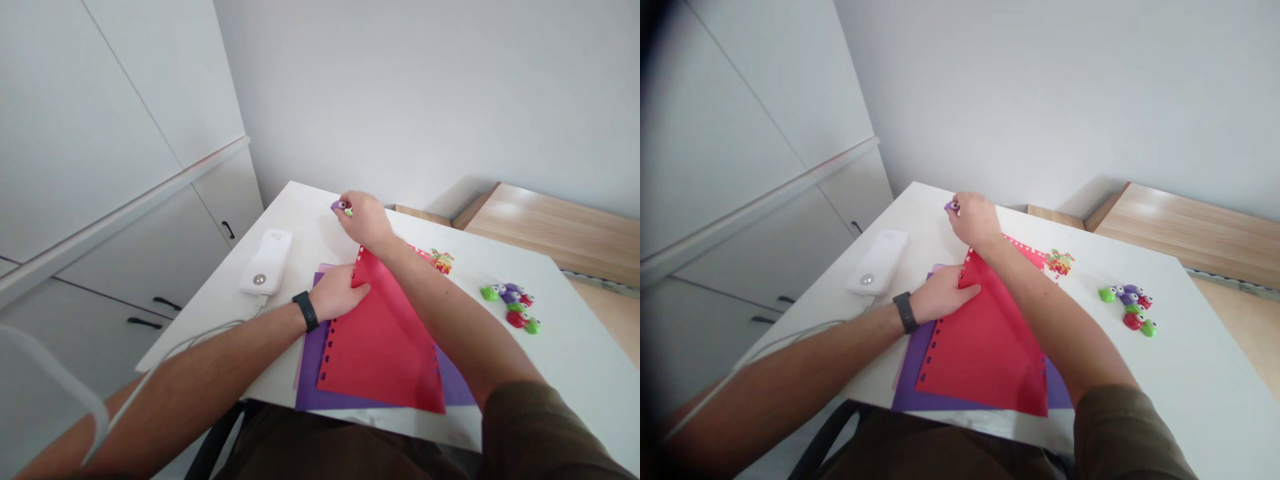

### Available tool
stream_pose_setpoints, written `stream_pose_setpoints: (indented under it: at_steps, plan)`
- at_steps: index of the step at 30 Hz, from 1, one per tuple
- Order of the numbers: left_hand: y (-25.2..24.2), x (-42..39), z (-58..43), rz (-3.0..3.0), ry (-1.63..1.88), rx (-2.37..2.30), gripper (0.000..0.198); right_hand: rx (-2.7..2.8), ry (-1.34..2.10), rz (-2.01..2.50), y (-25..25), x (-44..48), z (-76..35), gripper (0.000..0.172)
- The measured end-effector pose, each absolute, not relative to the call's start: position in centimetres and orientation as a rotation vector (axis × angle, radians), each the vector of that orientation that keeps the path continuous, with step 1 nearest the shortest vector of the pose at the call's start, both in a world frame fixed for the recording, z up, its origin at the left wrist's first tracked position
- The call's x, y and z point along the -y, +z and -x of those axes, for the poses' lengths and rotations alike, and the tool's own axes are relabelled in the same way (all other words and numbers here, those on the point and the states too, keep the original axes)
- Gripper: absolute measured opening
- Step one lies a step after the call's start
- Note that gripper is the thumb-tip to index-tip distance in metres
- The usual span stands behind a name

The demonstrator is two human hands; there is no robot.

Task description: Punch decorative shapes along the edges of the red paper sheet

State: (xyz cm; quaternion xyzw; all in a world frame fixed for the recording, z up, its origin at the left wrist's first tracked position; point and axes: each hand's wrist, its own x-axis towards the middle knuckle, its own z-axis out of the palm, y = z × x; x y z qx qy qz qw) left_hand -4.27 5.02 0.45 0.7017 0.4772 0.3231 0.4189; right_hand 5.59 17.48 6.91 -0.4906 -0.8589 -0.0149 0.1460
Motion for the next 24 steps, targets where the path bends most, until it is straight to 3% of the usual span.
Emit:
stream_pose_setpoints:
  at_steps: [3,7,16,24]
  plan:
    - [0.6,-5.1,4.5,-1.739,0.830,-1.207,0.019,2.108,0.103,1.135,8.4,-15.8,-8.9,0.025]
    - [0.8,-5.3,4.9,-1.704,0.904,-1.212,0.020,1.836,0.163,1.061,8.6,-13.3,-15.3,0.025]
    - [0.2,-5.9,5.3,-1.611,1.110,-1.348,0.035,1.580,0.850,1.309,2.7,-7.1,-26.9,0.049]
    - [0.4,-5.7,5.9,-1.568,1.229,-1.317,0.038,1.488,1.099,1.216,0.0,-5.3,-27.6,0.042]
